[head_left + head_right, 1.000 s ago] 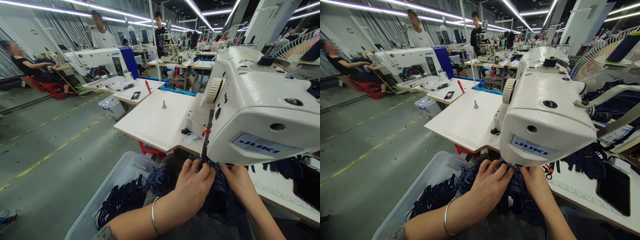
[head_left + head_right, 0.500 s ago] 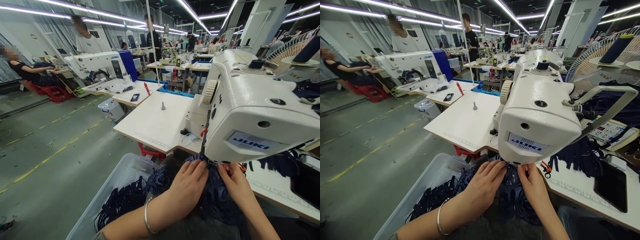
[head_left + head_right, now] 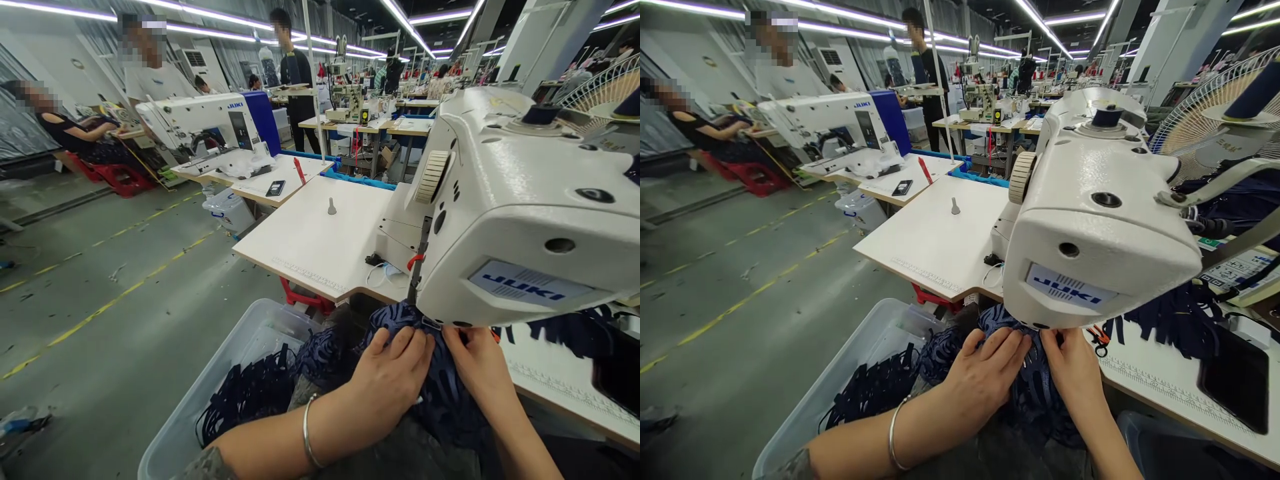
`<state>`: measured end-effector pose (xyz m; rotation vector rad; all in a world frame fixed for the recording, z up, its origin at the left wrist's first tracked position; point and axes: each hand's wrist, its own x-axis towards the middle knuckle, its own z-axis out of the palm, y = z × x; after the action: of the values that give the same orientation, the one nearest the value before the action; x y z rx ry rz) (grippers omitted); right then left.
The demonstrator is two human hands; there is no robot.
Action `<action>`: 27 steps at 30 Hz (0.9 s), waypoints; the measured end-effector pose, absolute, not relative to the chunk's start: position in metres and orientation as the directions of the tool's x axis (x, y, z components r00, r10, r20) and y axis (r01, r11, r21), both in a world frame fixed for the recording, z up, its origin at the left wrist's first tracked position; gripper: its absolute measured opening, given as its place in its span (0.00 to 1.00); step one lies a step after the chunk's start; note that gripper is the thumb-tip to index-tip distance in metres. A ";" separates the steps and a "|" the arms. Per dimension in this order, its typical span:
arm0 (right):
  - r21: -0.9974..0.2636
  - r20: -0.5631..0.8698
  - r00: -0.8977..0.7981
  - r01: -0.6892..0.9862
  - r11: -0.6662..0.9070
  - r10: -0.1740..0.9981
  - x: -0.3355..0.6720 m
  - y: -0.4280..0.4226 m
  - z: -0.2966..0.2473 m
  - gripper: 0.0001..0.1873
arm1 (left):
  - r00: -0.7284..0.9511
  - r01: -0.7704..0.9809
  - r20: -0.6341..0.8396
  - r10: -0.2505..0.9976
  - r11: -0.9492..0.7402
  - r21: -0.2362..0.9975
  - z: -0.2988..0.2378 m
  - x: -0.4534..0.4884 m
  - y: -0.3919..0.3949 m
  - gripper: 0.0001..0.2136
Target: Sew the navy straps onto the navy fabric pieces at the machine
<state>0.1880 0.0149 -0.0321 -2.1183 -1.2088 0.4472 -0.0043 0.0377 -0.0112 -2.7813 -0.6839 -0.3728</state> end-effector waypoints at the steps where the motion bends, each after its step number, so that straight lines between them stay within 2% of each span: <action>1: -0.675 0.020 0.515 0.639 -0.368 0.857 0.188 0.016 -0.033 0.16 | 0.854 0.486 0.309 0.420 -0.854 -0.183 -0.012 -0.003 0.038 0.21; 13: -0.659 0.096 0.497 0.681 -0.319 0.862 0.191 0.019 -0.034 0.13 | 0.822 0.538 0.362 0.439 -0.806 -0.245 -0.013 0.002 0.035 0.19; 19: -0.656 0.146 0.474 0.704 -0.274 0.868 0.191 0.019 -0.036 0.12 | 0.799 0.559 0.399 0.450 -0.801 -0.216 -0.017 0.005 0.035 0.18; 27: -0.628 0.049 0.504 0.687 -0.365 0.862 0.194 0.018 -0.037 0.16 | 0.822 0.541 0.368 0.434 -0.798 -0.266 -0.011 0.004 0.035 0.19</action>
<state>0.1936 0.0185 -0.0366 -2.1577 -1.2635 0.3871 0.0040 0.0350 -0.0113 -2.6439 -0.7345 -0.4116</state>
